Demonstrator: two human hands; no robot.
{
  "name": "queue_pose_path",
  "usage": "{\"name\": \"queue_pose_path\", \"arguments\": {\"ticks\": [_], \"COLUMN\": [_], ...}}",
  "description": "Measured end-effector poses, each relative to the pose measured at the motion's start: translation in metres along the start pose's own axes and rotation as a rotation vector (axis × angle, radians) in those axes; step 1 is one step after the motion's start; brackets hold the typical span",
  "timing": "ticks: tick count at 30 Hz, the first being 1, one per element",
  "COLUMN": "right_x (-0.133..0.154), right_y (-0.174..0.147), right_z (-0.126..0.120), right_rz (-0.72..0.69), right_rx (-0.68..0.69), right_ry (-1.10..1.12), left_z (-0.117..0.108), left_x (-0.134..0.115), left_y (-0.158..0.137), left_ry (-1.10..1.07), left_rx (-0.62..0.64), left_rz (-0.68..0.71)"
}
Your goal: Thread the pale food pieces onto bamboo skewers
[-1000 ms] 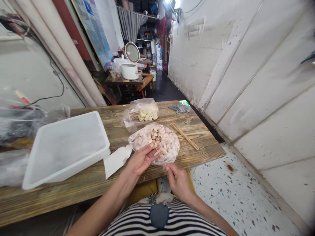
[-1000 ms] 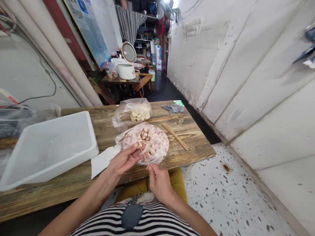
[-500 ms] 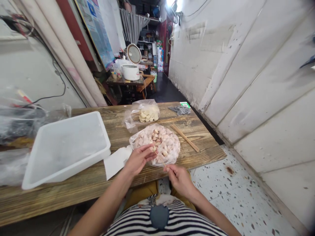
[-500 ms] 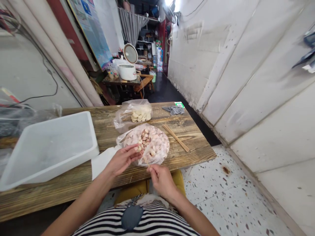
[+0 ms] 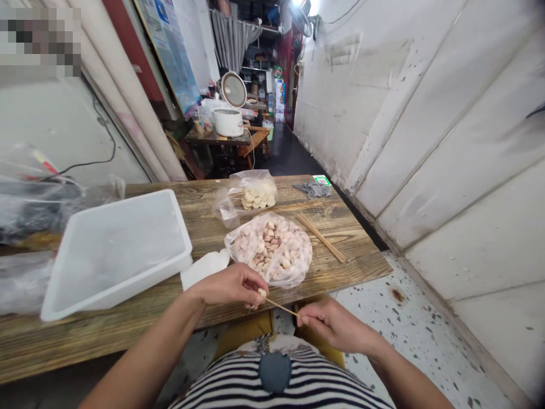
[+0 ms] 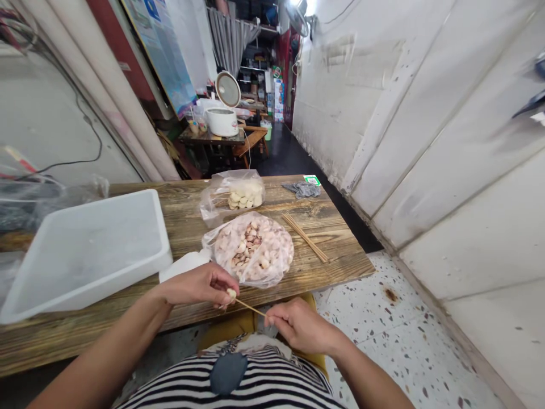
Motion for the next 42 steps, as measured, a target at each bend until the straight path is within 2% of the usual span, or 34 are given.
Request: {"name": "queue_pose_path", "arguments": {"ticks": [2, 3, 5, 8, 12, 14, 16, 22, 42], "right_x": [0.005, 0.007, 0.007, 0.001, 0.005, 0.007, 0.006, -0.002, -0.008], "right_y": [-0.011, -0.018, -0.033, -0.045, -0.024, -0.009, 0.001, 0.009, 0.012], "right_z": [-0.005, -0.01, -0.021, -0.03, -0.014, -0.004, 0.005, 0.01, 0.009], "right_rz": [-0.026, -0.024, 0.037, 0.177, 0.075, 0.03, 0.028, 0.07, 0.121], "right_rx": [0.013, -0.002, -0.071, -0.242, -0.363, -0.394, -0.421, -0.49, -0.544], "right_ry": [0.0, 0.006, 0.045, 0.166, 0.104, 0.026, -0.014, -0.053, 0.027], "left_z": [-0.001, -0.005, -0.019, -0.036, -0.031, -0.023, -0.015, -0.005, -0.006], "left_x": [0.001, 0.001, -0.002, -0.008, -0.011, -0.009, -0.007, -0.001, 0.003], "left_y": [-0.007, -0.012, -0.022, -0.025, 0.004, 0.02, 0.03, 0.036, 0.038], "left_ry": [0.011, -0.004, -0.081, -0.373, -0.876, -1.05, -1.136, -1.156, -1.212], "left_rx": [-0.006, -0.05, -0.201, -0.402, -0.494, -0.533, -0.567, -0.545, -0.59], "left_rz": [-0.006, -0.001, 0.035, 0.141, 0.252, 0.245, 0.218, 0.159, 0.177]}}
Point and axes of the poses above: each hand's wrist, its own y-axis towards the middle knuckle, its own z-axis out of the palm, x = y × z, the point moved 5 cm from there along y, towards the middle knuckle, and after that the axes turned 9 degrees about -z, right-handed, at the moved point
